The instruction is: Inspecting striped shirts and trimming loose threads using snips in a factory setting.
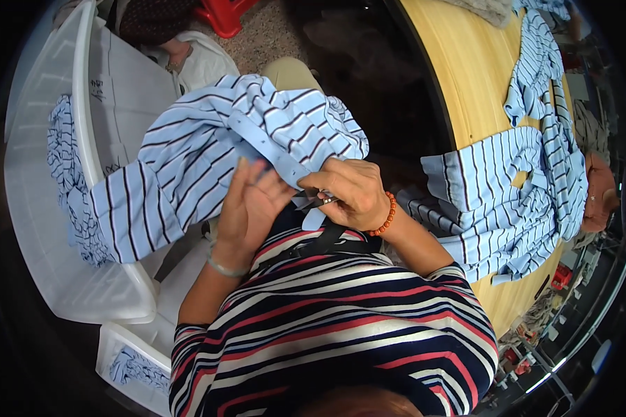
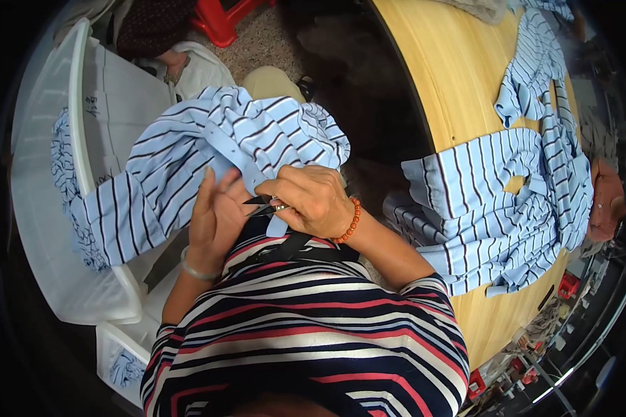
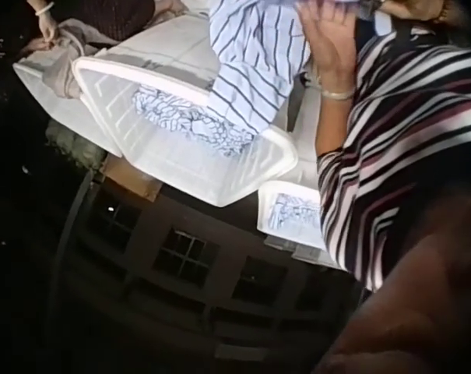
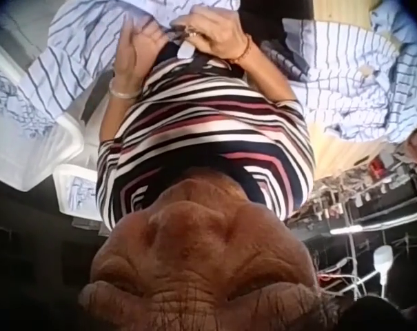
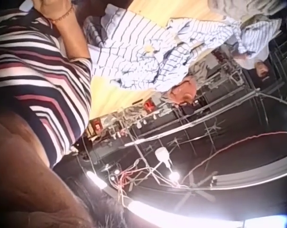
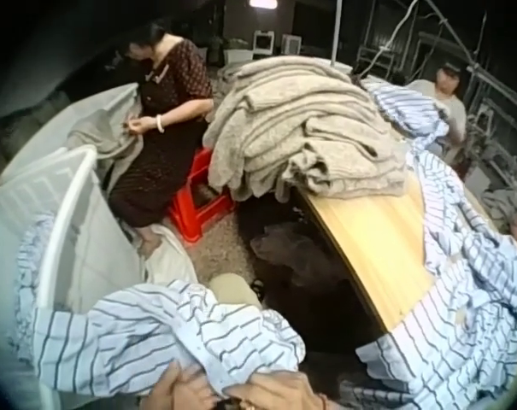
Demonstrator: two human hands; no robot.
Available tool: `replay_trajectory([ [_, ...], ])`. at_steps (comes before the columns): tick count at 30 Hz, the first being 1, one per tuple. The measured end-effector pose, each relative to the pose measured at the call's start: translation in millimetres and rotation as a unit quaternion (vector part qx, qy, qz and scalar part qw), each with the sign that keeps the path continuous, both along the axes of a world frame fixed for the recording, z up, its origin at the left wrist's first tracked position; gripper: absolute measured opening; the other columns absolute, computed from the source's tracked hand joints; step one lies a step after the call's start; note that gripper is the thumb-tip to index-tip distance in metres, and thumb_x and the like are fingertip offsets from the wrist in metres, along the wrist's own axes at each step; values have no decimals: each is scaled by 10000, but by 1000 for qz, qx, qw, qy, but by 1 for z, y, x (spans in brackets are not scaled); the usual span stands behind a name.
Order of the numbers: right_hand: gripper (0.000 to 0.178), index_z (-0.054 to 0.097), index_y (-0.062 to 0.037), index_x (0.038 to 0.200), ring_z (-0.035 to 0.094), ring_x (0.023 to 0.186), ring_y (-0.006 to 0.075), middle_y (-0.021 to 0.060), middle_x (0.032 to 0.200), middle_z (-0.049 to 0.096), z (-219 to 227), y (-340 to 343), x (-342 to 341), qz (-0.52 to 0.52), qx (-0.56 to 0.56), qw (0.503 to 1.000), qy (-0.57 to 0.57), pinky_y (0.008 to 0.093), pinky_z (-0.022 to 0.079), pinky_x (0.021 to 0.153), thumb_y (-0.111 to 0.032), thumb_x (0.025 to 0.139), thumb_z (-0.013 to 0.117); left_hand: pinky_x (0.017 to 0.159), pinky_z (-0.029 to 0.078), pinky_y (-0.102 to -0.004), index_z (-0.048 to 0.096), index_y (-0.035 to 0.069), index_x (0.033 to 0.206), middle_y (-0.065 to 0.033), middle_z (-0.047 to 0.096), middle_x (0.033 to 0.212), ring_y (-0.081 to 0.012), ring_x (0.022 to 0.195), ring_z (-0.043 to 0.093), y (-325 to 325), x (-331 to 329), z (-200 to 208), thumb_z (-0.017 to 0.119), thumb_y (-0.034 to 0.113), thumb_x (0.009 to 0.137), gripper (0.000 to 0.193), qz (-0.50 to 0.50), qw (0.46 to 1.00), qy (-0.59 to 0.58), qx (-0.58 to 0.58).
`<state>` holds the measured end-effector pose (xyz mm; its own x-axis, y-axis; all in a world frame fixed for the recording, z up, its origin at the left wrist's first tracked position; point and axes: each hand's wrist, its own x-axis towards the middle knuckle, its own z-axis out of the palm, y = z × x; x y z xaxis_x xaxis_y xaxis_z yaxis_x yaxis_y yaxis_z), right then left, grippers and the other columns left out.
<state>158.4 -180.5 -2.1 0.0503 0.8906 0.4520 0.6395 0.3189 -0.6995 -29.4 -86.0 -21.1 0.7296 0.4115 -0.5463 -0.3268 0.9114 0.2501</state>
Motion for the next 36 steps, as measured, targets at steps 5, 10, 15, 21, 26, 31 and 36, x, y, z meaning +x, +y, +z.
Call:
replay_trajectory([
  [5,242,682,-77,954,560,532,198,40,709,541,-5,3,-7,30,21,999,-12,312,435,471,-89,713,700,989,466,-369,527,-35,1285,-141,617,1223,-210,1117,598,0,-3,15,530,213,1006,373,-86,989,-3,121],
  [10,411,678,-34,1130,639,664,217,88,872,636,10,8,-10,60,-24,998,13,297,509,566,-255,794,762,958,481,-332,586,-62,1220,-123,661,1119,-180,1027,631,12,3,23,555,36,965,275,-11,981,13,195],
  [15,434,655,-24,1193,642,714,196,104,860,638,27,8,4,52,-104,989,90,284,507,629,-196,811,768,951,484,-315,581,-65,1235,-152,661,1136,-180,1034,634,21,-3,28,545,34,972,283,8,935,15,355],
  [21,364,658,-36,1202,634,717,200,96,863,650,12,13,0,104,-192,964,150,281,497,647,-131,856,718,983,454,-308,559,-16,1228,-129,645,1139,-166,1091,591,20,10,8,564,52,964,273,-7,982,-19,186],
  [26,358,664,-69,1188,662,771,224,83,965,661,-6,7,-9,98,-153,970,160,299,507,629,-170,848,711,982,446,-299,558,-23,1202,-116,627,1150,-158,1107,570,15,2,-10,583,55,953,262,-6,990,10,141],
  [31,348,663,-98,1167,665,775,247,57,991,655,-9,7,-13,117,-126,980,101,323,500,588,-214,841,699,916,473,-263,605,-47,1167,-98,666,1085,-138,1002,619,19,-7,-15,634,46,920,266,-89,976,51,190],
  [36,344,679,-59,1155,632,692,203,65,843,639,-6,6,-7,108,-136,977,126,293,473,576,-147,825,723,885,490,-253,627,-43,1147,-88,682,1059,-127,951,641,18,-5,-7,625,36,925,235,-70,973,81,206],
])
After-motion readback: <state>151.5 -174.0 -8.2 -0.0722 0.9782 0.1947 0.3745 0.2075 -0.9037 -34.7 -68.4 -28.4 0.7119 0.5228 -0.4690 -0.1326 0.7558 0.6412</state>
